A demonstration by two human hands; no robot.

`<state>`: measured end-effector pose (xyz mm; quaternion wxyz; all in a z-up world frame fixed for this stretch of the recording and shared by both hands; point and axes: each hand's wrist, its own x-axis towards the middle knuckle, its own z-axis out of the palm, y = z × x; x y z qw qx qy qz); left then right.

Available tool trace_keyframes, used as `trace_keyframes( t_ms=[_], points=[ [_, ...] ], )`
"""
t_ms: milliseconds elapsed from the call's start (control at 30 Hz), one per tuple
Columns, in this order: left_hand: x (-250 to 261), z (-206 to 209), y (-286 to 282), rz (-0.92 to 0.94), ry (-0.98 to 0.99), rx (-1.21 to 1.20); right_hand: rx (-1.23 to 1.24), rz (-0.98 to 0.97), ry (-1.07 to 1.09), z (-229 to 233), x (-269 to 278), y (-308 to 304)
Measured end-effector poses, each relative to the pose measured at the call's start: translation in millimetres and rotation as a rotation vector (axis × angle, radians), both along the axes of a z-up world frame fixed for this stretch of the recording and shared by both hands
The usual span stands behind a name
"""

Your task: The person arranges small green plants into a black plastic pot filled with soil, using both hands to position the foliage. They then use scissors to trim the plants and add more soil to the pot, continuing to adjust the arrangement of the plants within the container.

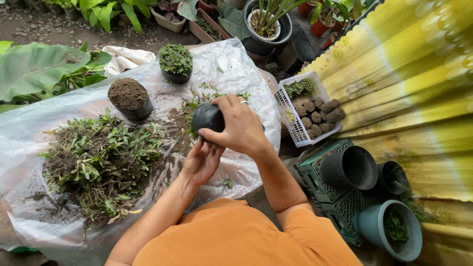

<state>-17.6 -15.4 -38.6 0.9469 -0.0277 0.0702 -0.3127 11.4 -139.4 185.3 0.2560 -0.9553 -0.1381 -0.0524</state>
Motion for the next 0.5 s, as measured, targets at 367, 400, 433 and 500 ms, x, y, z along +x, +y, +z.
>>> trace_keyframes(
  t_ms=[367,400,433,500],
  points=[
    [-11,12,-5,-0.184,0.049,-0.358,-0.178,-0.057,-0.022,-2,-6,1],
    [-10,11,-6,-0.201,0.038,-0.385,-0.159,-0.039,-0.062,-4,-6,-2],
    [-8,11,-4,-0.202,0.037,-0.385,-0.159,-0.04,-0.063,-5,-8,-8],
    [-3,12,0,-0.031,0.014,0.076,-0.052,-0.055,0.067,-6,-10,-20]
  ],
)
